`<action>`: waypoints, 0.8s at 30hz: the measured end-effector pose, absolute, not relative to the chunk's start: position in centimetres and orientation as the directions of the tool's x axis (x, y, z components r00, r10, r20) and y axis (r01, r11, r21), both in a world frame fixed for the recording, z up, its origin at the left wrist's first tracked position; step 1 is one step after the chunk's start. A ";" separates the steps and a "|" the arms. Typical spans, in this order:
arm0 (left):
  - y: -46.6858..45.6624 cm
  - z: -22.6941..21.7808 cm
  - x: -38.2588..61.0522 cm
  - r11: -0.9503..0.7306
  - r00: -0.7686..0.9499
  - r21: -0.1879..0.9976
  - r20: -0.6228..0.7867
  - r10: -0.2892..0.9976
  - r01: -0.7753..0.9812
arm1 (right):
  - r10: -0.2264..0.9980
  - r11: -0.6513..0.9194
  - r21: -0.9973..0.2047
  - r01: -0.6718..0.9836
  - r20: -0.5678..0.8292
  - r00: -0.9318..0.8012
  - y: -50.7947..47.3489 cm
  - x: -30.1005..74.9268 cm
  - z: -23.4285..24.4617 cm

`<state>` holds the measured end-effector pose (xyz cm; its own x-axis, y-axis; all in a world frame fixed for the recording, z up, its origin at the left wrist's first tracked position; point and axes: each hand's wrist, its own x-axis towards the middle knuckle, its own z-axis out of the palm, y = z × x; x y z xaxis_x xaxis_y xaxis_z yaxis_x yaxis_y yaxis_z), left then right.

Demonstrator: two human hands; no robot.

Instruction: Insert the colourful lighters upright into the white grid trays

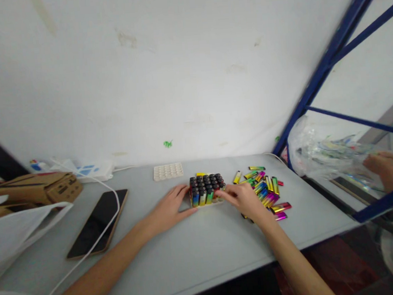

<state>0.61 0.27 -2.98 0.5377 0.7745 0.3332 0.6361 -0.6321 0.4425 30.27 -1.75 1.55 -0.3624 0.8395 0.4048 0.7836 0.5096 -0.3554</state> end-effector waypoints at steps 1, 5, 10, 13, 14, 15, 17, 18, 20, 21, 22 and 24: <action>0.3 -3.0 0.6 -0.634 0.539 0.440 0.334 0.773 0.636 | 0.849 0.453 -0.380 0.806 0.459 -0.261 -1.4 31.3 1.6; 0.3 -2.9 0.5 -0.635 0.538 0.446 0.340 0.772 0.631 | 0.891 0.261 -0.347 0.901 0.445 -0.087 0.8 34.3 1.8; 0.4 -2.9 0.4 -0.629 0.546 0.436 0.315 0.776 0.644 | 0.986 -0.005 -0.091 0.996 0.164 0.020 3.6 33.4 1.5; 0.3 -2.8 0.5 -0.627 0.546 0.429 0.311 0.778 0.650 | 0.991 -0.108 -0.016 0.994 0.083 0.109 4.5 32.4 1.2; 0.3 -2.7 0.5 -0.631 0.547 0.429 0.316 0.776 0.647 | 0.988 -0.128 -0.007 0.992 0.083 0.128 4.7 32.2 1.1; 0.2 -2.7 0.5 -0.635 0.548 0.429 0.322 0.772 0.643 | 0.987 -0.132 -0.005 0.991 0.087 0.132 5.0 32.2 1.0; 0.2 -2.6 0.5 -0.638 0.547 0.429 0.330 0.770 0.639 | 0.990 -0.103 -0.028 0.994 0.096 0.106 5.3 32.4 0.7; 0.2 -2.6 0.5 -0.636 0.546 0.429 0.328 0.771 0.641 | 0.991 -0.075 -0.052 0.996 0.107 0.080 5.4 32.6 0.5; 0.2 -2.6 0.5 -0.628 0.544 0.429 0.315 0.777 0.649 | 0.987 0.003 -0.135 0.991 0.157 0.018 5.6 33.0 0.1; 0.2 -2.7 0.5 -0.623 0.544 0.430 0.307 0.781 0.653 | 0.979 0.045 -0.194 0.980 0.203 -0.005 5.7 33.3 -0.1; 0.2 -2.7 0.4 -0.619 0.543 0.431 0.301 0.784 0.656 | 0.966 0.090 -0.263 0.961 0.257 -0.020 5.7 33.5 -0.2; 0.2 -2.8 0.4 -0.618 0.543 0.432 0.298 0.785 0.657 | 0.936 0.185 -0.444 0.876 0.350 -0.021 5.6 33.6 -0.3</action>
<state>0.41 0.25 -2.75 0.5431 0.7852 0.2976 0.6568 -0.6180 0.4319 33.62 5.65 -0.31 -0.0205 0.9364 0.3503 0.8764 0.1855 -0.4444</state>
